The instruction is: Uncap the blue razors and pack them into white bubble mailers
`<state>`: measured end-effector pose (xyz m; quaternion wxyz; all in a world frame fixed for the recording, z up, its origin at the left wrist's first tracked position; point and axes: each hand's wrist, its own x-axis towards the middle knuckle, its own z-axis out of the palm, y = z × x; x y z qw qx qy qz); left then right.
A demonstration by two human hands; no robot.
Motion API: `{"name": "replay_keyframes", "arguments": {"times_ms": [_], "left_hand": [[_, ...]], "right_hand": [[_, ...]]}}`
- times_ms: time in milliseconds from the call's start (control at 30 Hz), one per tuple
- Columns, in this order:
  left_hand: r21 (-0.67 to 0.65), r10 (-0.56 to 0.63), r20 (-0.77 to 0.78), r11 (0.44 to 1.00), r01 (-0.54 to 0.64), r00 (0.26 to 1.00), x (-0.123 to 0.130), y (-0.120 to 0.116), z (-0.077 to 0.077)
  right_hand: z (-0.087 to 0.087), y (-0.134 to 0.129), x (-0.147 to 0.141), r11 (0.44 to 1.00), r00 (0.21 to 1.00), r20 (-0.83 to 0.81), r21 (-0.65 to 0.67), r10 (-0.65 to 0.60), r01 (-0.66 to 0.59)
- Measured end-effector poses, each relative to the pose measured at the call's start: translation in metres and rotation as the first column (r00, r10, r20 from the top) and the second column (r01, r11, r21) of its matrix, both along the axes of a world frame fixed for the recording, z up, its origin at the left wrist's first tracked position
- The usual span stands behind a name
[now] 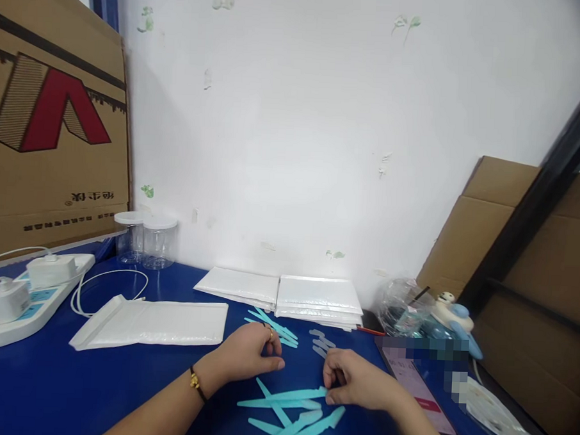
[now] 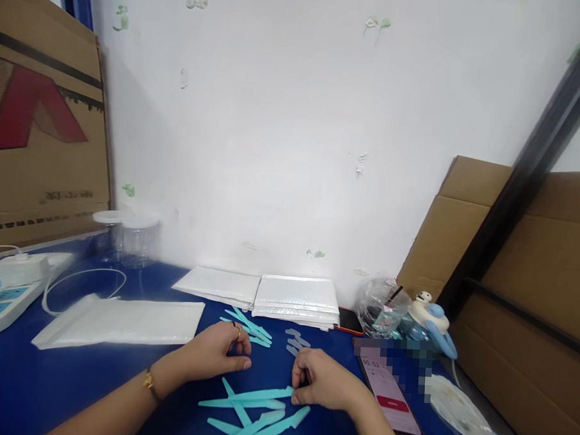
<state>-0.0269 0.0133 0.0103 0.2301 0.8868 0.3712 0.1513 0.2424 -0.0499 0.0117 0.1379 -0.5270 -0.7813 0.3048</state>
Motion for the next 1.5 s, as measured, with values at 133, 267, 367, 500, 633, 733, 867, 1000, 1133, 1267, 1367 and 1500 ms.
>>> {"name": "replay_keyframes", "arguments": {"times_ms": [133,267,367,500,633,733,867,1000,1133,1267,1367,1500], "left_hand": [[-0.019,-0.088,-0.01,0.996,0.088,0.996,0.005,-0.007,-0.003],[0.04,-0.078,-0.026,0.996,0.079,0.997,0.009,-0.002,-0.007],[0.094,-0.016,-0.039,0.995,0.02,0.999,0.006,0.008,-0.008],[0.192,0.137,-0.087,0.974,-0.118,0.987,-0.004,0.023,-0.007],[0.243,0.238,-0.037,0.944,-0.222,0.971,-0.01,0.027,-0.006],[0.174,0.17,0.025,0.97,-0.172,0.985,-0.006,0.019,-0.005],[0.003,-0.046,-0.002,0.999,0.046,0.999,0.001,0.002,-0.004],[-0.108,-0.15,-0.05,0.984,0.144,0.987,0.003,-0.007,-0.004],[-0.128,-0.168,-0.071,0.979,0.158,0.983,0.004,-0.009,-0.004],[-0.12,-0.13,-0.071,0.985,0.121,0.989,0.006,-0.01,-0.004],[-0.11,-0.126,-0.066,0.987,0.118,0.99,0.008,-0.009,-0.007],[-0.013,-0.111,-0.094,0.994,0.11,0.989,0.01,-0.006,-0.008]], "right_hand": [[-0.009,0.005,-0.001,0.996,0.994,-0.082,-0.042,-0.076,0.072],[-0.009,0.009,-0.006,0.992,0.972,-0.198,-0.033,-0.128,0.124],[-0.01,0.014,-0.007,0.988,0.966,-0.205,-0.005,-0.154,0.157],[-0.016,0.022,0.0,0.959,0.962,-0.111,0.107,-0.249,0.261],[-0.01,0.021,0.001,0.915,0.952,-0.051,0.264,-0.301,0.304],[-0.002,0.01,-0.01,0.96,0.982,-0.047,0.208,-0.183,0.189],[-0.004,-0.003,-0.03,0.997,0.999,-0.033,0.059,-0.037,0.039],[-0.009,-0.006,-0.041,0.999,1.0,0.009,0.053,-0.015,0.014],[-0.006,-0.008,-0.043,0.997,0.999,0.035,0.075,-0.027,0.024],[-0.007,-0.007,-0.043,0.998,0.999,0.029,0.048,-0.034,0.032],[-0.013,-0.004,-0.042,0.997,0.998,-0.002,0.045,-0.069,0.069],[-0.013,0.001,-0.039,0.993,0.994,-0.045,0.053,-0.101,0.103]]}}
